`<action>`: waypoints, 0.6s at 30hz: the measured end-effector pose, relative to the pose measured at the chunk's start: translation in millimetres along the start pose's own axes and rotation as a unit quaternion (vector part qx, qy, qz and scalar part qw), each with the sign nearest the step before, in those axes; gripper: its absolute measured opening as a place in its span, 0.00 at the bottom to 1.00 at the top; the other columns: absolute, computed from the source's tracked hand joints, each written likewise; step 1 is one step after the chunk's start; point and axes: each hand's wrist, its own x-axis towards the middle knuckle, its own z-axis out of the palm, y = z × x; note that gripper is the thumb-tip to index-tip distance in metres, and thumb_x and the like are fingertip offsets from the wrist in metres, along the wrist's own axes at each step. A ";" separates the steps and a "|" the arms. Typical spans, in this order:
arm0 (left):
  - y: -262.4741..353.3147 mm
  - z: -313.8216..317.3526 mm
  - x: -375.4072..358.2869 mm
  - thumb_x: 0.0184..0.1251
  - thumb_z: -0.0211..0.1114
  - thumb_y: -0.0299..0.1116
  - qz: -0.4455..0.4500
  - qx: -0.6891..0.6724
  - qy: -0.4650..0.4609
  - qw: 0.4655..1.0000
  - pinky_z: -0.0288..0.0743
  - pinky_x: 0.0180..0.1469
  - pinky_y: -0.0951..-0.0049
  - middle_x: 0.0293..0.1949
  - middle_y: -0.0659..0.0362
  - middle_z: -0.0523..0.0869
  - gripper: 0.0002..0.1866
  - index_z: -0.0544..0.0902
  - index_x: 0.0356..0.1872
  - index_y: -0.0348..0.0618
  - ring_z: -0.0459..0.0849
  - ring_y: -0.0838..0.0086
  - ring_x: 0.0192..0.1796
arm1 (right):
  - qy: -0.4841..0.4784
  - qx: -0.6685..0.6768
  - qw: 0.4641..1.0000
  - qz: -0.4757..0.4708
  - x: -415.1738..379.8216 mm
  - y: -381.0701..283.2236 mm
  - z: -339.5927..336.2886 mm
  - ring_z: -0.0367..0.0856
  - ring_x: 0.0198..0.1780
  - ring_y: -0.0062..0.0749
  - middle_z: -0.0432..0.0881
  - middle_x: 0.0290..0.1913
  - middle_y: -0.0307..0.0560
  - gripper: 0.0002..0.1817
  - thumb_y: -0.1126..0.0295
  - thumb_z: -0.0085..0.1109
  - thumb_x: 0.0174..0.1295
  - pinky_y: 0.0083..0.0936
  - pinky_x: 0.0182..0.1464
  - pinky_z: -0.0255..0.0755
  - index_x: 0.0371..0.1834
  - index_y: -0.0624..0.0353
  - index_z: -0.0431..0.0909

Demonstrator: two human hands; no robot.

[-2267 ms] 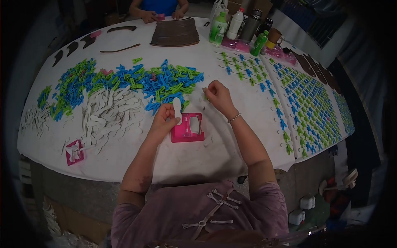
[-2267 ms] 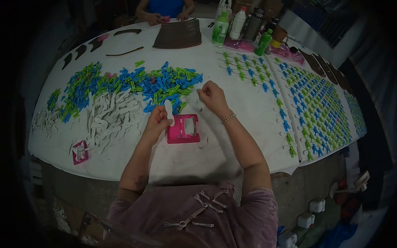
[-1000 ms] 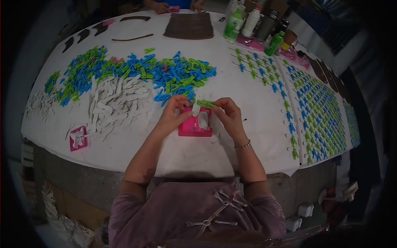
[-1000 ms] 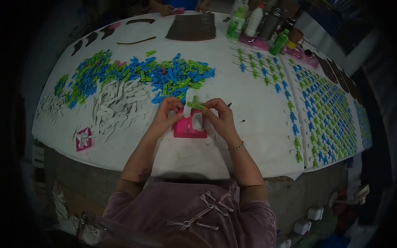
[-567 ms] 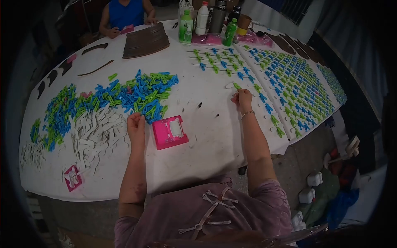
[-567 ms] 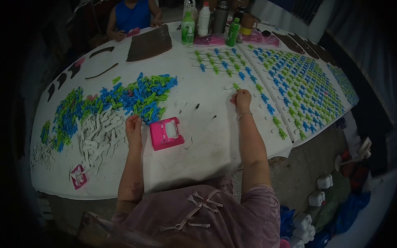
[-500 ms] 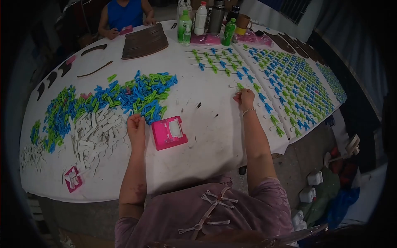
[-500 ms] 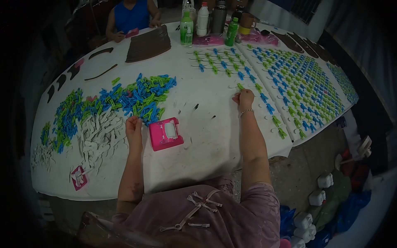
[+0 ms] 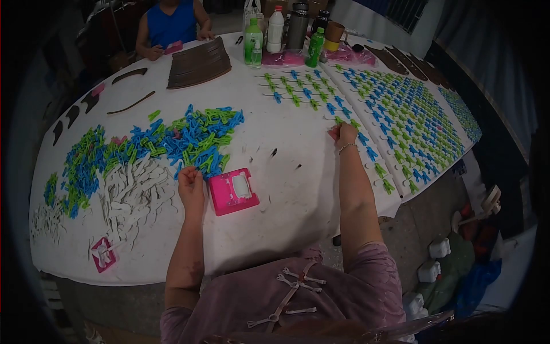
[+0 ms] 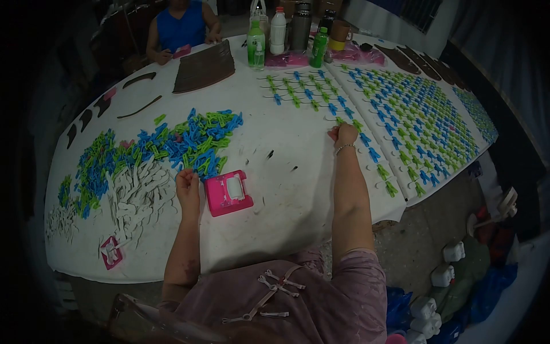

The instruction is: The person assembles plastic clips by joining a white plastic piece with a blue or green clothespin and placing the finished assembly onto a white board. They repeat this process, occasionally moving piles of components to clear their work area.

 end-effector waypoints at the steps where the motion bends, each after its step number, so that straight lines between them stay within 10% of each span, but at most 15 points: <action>1: 0.7 0.4 -0.1 0.67 0.60 0.25 0.008 0.005 0.003 1.000 0.67 0.45 0.83 0.36 0.64 0.76 0.10 0.73 0.47 0.39 0.72 0.83 0.39 | 0.002 0.000 1.000 0.010 -0.5 -1.0 0.8 0.77 0.24 0.31 0.78 0.29 0.50 0.06 0.75 0.45 0.67 0.31 0.25 0.81 0.39 0.64 0.71; 18: -3.2 -3.0 0.6 0.67 0.60 0.26 0.018 0.031 -0.010 0.999 0.67 0.45 0.82 0.39 0.65 0.76 0.10 0.74 0.48 0.42 0.73 0.83 0.40 | -0.038 -0.076 0.996 -0.036 -11.2 13.6 0.4 0.79 0.24 0.32 0.80 0.27 0.50 0.10 0.68 0.51 0.67 0.28 0.23 0.79 0.32 0.64 0.73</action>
